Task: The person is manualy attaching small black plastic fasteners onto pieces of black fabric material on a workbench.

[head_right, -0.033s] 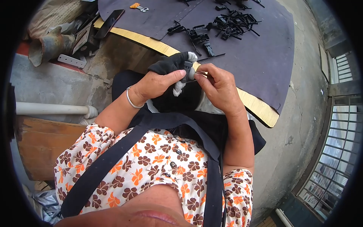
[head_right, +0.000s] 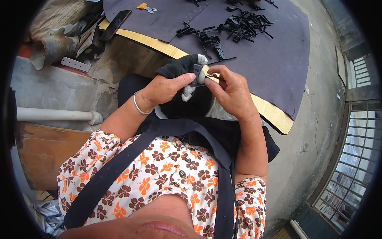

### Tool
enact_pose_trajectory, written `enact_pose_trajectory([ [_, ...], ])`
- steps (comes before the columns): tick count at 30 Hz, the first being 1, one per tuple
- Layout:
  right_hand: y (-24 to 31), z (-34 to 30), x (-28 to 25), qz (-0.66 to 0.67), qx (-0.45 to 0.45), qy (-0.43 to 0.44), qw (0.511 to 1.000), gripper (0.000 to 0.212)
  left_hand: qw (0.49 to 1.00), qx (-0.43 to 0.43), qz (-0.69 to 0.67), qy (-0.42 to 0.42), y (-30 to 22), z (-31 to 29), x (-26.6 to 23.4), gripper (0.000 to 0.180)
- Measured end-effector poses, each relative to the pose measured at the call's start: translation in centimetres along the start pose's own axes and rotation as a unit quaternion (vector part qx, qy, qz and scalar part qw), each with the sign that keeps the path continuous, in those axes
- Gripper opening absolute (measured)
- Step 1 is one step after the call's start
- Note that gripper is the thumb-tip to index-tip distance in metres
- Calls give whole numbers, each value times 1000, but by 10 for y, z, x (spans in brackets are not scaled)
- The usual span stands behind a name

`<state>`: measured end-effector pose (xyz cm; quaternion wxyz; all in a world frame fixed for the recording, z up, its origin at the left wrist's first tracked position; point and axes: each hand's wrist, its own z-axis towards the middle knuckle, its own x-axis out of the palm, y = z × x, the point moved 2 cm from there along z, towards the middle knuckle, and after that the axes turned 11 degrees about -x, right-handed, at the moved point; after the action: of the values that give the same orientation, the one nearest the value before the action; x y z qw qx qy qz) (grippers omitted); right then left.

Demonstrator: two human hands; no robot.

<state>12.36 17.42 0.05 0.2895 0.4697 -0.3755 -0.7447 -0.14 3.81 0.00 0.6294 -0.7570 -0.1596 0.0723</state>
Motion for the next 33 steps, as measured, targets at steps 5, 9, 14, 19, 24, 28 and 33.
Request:
enact_pose_trajectory([
  [5, -5, -2, 0, 12, -85, 22, 996, 13, 999, -5, -49, -2, 2, 4, -7, 41],
  [9, -2, 1, 11, 105, -124, -74, 984, 9, 965, 156, 205, -57, 5, 3, 0, 39],
  [14, -6, 0, 19, 121, -52, -95, 987, 16, 958, 42, 285, 12, -12, 0, 6, 30],
  [19, -9, 0, 23, 105, -116, -90, 984, 19, 995, -32, 71, 66, -7, -4, 7, 23],
  [24, -6, 1, 28, 138, -35, -93, 985, 19, 985, 68, 156, 30, 2, 2, 3, 24],
  [28, 1, -1, 15, 95, -41, -29, 994, 22, 984, 96, 147, -32, 2, 1, 0, 22],
  [33, 5, 0, 18, 25, 4, 33, 999, 29, 971, 103, 204, -72, -4, 0, 5, 15],
])
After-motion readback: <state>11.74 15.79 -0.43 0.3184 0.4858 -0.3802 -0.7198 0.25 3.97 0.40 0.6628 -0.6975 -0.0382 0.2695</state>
